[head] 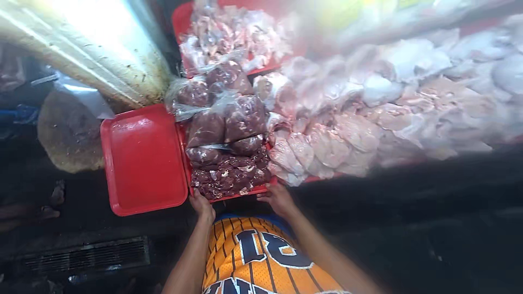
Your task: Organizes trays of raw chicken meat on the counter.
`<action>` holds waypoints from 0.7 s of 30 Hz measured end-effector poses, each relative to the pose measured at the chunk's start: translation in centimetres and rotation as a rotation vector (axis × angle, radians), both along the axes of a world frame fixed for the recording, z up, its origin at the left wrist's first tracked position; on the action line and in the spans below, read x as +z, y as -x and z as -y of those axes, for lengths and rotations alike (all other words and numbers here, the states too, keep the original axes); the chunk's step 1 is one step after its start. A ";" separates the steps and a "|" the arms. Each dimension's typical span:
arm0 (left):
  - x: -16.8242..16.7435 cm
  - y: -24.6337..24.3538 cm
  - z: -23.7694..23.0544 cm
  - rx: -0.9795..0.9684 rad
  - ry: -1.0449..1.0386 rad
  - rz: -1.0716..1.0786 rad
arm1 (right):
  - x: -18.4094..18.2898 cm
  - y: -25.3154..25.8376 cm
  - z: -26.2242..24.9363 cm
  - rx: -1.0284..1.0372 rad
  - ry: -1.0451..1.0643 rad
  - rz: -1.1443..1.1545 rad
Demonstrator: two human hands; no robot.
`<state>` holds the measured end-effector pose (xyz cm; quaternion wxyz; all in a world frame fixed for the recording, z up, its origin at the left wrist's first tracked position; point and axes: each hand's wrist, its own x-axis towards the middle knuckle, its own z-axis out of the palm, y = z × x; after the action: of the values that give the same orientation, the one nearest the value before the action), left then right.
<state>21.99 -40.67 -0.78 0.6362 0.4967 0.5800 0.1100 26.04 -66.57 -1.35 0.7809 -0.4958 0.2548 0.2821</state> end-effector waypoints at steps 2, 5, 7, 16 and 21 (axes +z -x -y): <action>0.6 0.8 -0.9 -0.064 0.124 0.022 | 0.1 0.2 0.7 0.092 0.121 0.056; 0.7 4.4 -3.9 -0.286 0.395 0.150 | 0.0 0.7 2.5 0.206 0.318 0.072; 0.6 7.7 -6.4 -0.352 0.502 0.195 | -0.1 1.7 4.9 0.208 0.398 0.042; 12.8 1.8 -16.8 -1.276 -0.354 -0.496 | -2.4 12.4 14.2 0.507 0.864 -0.348; 6.0 -8.6 -15.5 -1.078 -0.689 -0.212 | -2.8 14.8 15.8 0.502 0.910 -0.429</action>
<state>30.63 -25.13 5.23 0.3456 0.9021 0.2404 -0.0944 11.20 -82.34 -4.15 0.3281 -0.7595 0.3780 0.4154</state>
